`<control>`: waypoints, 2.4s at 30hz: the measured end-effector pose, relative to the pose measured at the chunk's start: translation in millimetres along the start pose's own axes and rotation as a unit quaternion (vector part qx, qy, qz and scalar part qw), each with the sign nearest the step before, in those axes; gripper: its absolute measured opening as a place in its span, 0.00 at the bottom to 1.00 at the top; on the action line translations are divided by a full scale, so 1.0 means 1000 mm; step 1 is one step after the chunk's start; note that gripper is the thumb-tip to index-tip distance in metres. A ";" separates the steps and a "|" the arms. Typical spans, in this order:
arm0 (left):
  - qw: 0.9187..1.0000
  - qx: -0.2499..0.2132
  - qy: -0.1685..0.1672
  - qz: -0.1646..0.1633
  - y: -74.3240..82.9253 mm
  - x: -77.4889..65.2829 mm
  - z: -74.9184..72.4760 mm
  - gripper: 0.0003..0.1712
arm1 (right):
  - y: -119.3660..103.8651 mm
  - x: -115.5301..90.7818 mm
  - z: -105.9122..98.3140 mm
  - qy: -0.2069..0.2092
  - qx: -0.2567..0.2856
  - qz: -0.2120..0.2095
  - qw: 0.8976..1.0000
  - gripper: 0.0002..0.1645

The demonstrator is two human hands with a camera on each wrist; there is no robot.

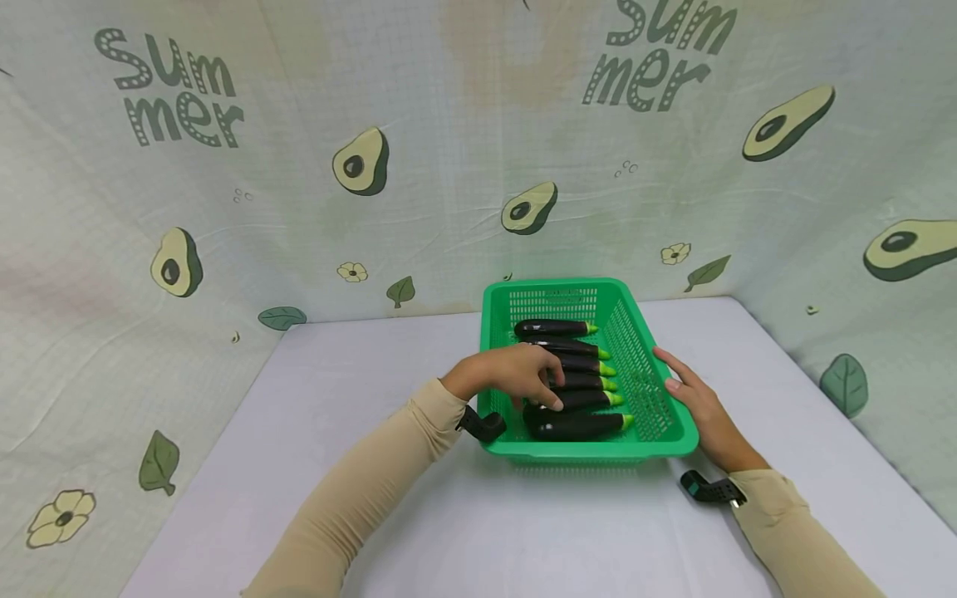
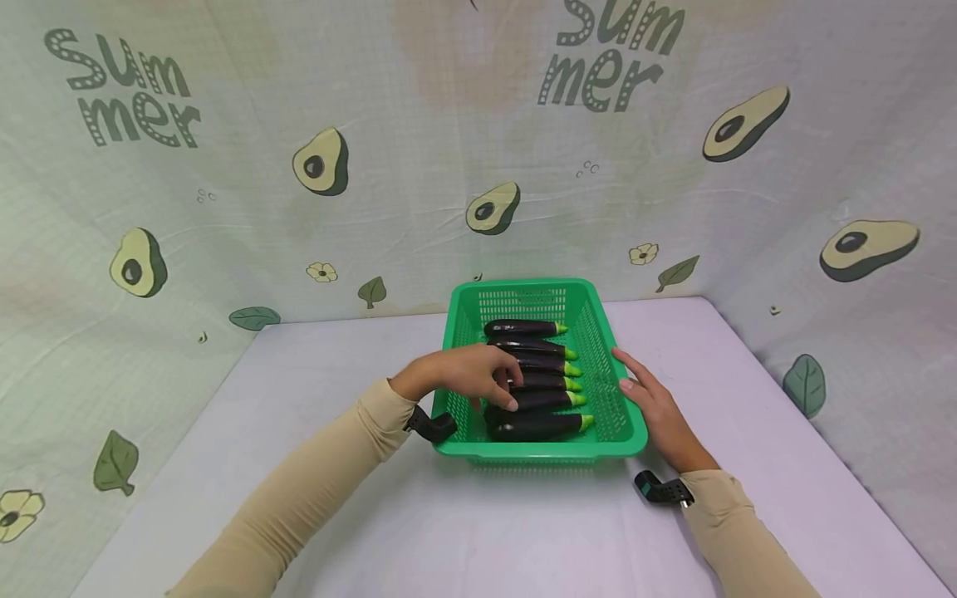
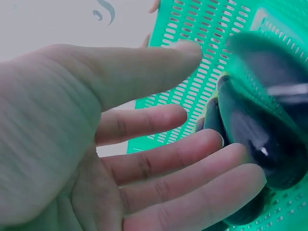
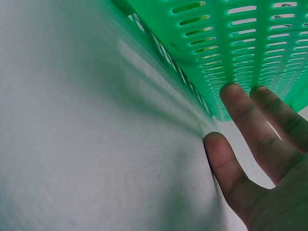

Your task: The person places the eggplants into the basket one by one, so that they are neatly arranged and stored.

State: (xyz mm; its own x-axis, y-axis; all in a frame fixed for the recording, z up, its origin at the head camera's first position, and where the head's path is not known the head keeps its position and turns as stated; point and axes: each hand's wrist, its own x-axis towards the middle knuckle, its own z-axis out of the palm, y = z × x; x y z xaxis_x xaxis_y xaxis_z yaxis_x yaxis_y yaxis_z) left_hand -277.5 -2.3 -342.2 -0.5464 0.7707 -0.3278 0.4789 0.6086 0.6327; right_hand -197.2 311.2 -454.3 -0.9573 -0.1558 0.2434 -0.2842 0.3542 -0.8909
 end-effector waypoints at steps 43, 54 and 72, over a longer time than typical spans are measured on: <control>0.964 -0.016 0.240 0.112 -0.050 -0.068 -0.023 0.17 | 0.000 0.000 0.001 0.001 0.003 0.004 1.000 0.32; 0.947 -0.115 0.290 0.078 -0.097 -0.094 -0.008 0.17 | 0.000 0.001 -0.002 0.003 -0.029 -0.010 1.000 0.31; 0.934 -0.140 0.328 0.036 -0.133 -0.116 -0.005 0.16 | 0.002 -0.001 -0.003 0.008 -0.008 -0.011 1.000 0.31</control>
State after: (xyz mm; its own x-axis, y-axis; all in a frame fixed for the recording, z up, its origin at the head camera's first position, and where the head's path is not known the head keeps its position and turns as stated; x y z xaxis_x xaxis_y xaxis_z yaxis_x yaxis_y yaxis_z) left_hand -281.7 -173.8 -384.8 -0.8670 0.4702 0.1650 0.3826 0.4158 0.8251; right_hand -196.8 315.0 -455.0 -0.9514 -0.1489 0.2696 -0.3063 0.3652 -0.8791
